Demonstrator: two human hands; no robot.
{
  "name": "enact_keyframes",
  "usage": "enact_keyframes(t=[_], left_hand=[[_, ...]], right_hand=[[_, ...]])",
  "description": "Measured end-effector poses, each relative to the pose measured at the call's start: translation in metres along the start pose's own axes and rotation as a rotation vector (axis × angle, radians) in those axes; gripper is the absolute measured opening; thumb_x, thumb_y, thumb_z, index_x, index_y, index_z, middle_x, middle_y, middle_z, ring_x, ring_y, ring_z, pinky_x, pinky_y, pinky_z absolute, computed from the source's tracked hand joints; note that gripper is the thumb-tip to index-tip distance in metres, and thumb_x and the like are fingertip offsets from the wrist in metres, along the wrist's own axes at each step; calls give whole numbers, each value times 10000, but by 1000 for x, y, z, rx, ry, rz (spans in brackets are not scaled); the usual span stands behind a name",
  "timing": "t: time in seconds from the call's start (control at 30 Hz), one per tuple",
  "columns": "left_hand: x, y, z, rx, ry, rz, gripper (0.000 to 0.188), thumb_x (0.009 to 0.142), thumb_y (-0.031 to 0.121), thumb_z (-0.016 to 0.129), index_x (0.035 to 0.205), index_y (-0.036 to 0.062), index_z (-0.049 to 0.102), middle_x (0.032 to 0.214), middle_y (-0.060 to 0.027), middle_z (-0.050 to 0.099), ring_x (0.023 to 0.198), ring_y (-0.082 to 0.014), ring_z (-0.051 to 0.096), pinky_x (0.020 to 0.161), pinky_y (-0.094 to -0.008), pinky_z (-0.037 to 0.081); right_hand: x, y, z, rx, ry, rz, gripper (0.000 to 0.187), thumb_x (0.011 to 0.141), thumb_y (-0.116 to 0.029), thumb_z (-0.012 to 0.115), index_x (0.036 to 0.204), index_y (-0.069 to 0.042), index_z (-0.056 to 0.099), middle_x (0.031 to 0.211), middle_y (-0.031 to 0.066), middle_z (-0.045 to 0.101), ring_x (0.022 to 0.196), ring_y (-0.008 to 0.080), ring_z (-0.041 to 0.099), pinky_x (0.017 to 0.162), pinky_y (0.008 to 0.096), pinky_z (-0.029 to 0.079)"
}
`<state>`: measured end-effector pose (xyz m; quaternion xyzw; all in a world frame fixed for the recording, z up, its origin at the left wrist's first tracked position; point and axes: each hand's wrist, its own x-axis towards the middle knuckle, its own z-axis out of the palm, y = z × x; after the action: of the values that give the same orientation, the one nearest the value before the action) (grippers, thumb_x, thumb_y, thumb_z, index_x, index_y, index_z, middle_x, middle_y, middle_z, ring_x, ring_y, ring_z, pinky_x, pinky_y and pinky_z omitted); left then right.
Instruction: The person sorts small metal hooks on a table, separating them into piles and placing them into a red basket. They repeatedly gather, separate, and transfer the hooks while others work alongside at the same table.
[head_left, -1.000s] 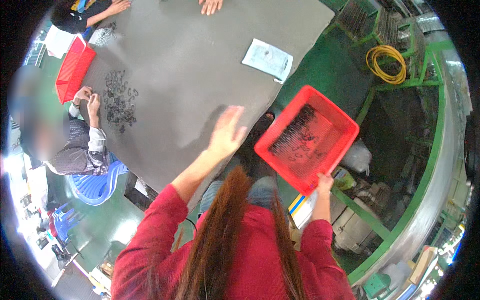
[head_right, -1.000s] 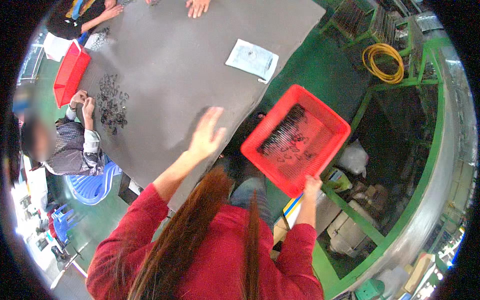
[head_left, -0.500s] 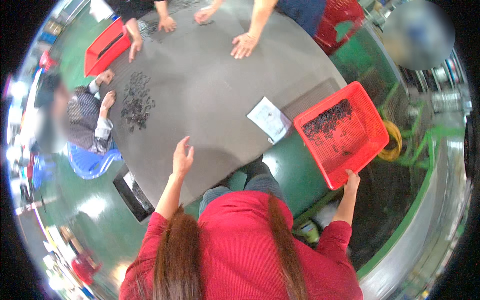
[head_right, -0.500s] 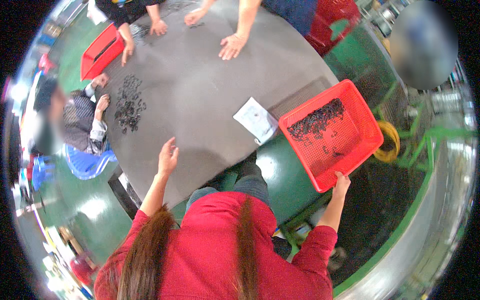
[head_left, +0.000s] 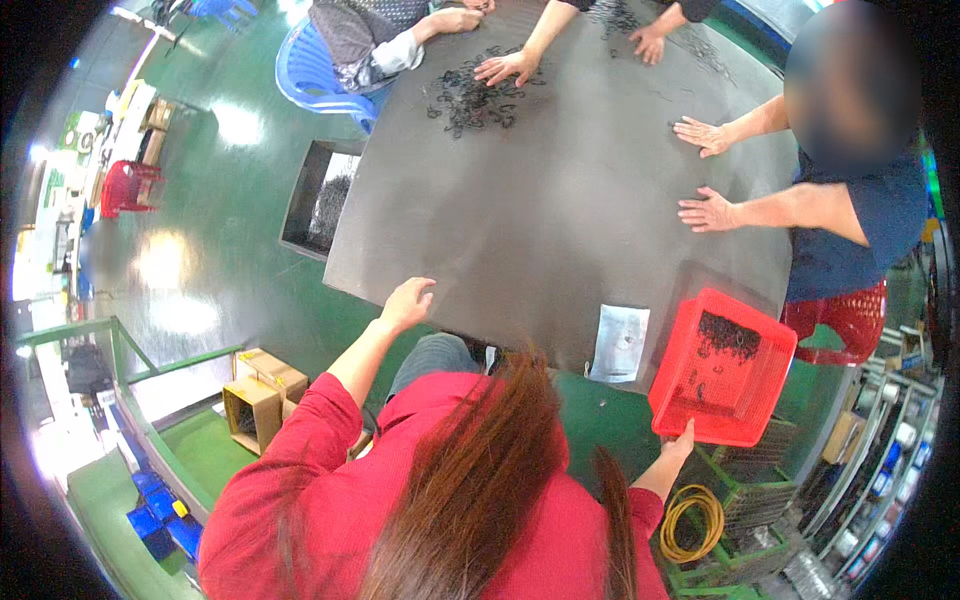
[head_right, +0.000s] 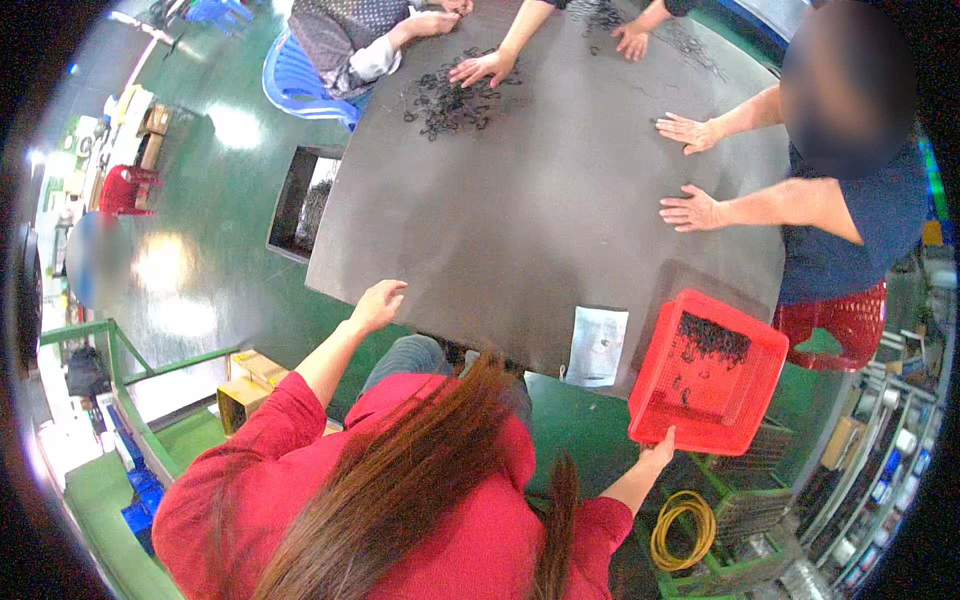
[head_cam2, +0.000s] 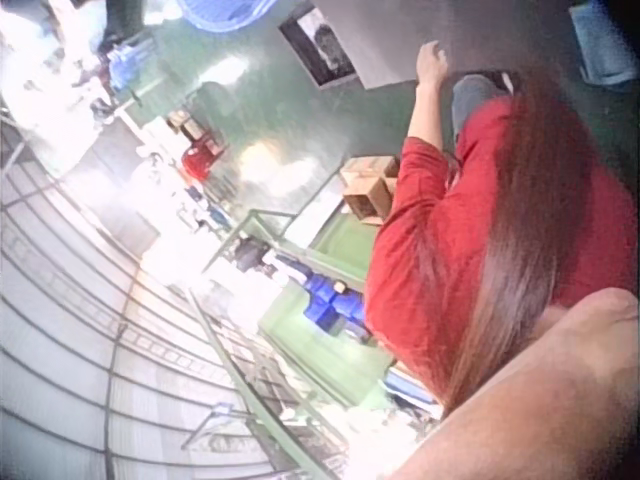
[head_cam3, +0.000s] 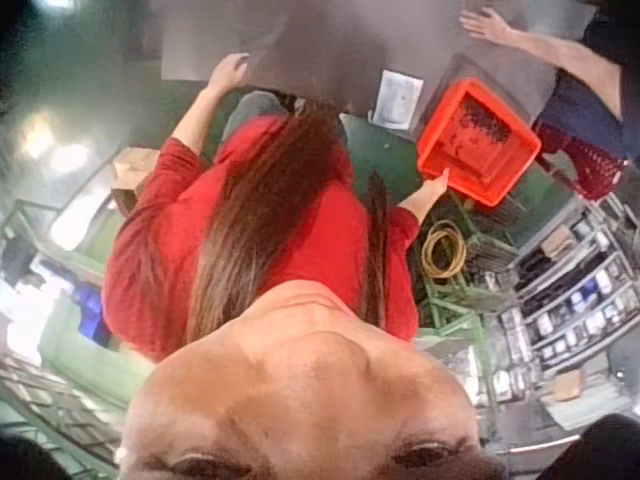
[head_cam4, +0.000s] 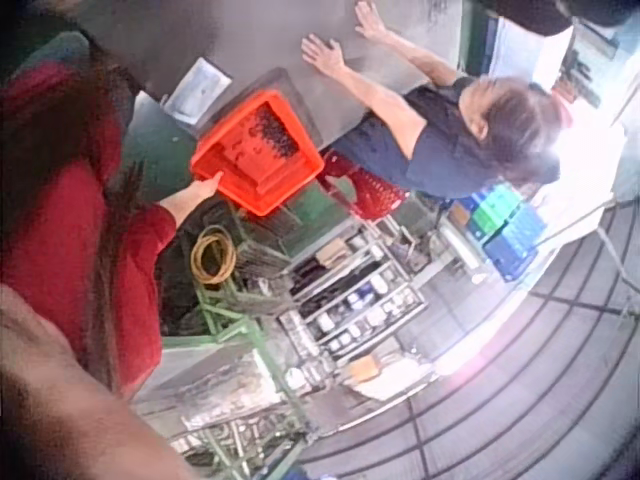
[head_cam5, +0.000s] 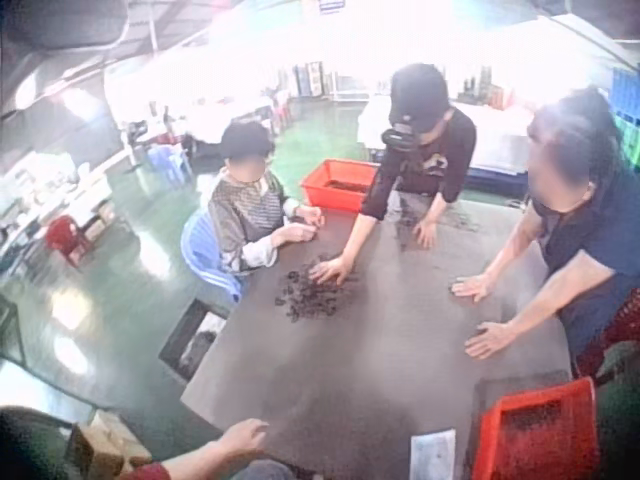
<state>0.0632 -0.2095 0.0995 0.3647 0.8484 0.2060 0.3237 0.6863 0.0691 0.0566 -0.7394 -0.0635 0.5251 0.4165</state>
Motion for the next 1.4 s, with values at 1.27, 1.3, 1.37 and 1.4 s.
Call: enact_keyframes(t=[1.27,1.3,1.37,1.4], left_hand=[[223,-83,-68,305,414,17,586,878,264,501,1420,166,303,1499,-75,226,1406,-306,139,1120,-532,98],[224,-83,-66,283,425,21,583,879,262,500,1418,158,303,1497,-76,230,1404,-305,143,1121,-525,104],[219,-87,-68,257,447,4,578,881,258,496,1413,141,303,1492,-78,239,1402,-304,153,1123,-513,115],[219,-89,-66,289,472,7,582,883,257,491,1412,122,288,1486,-84,251,1398,-304,166,1125,-497,130]], right_hand=[[-237,244,810,-1232,-793,-1986,539,888,-563,439,1364,-312,404,1463,76,316,1374,325,229,1042,686,109],[-241,253,804,-1235,-821,-2052,538,890,-563,435,1362,-305,410,1463,73,318,1373,327,232,1046,677,114],[-266,273,769,-1229,-1029,-2052,511,887,-522,463,1337,-279,451,1451,69,338,1369,322,239,1055,652,136],[-276,274,746,-1203,-1159,-2030,497,874,-499,495,1318,-276,473,1441,65,352,1371,315,236,1058,650,134]])
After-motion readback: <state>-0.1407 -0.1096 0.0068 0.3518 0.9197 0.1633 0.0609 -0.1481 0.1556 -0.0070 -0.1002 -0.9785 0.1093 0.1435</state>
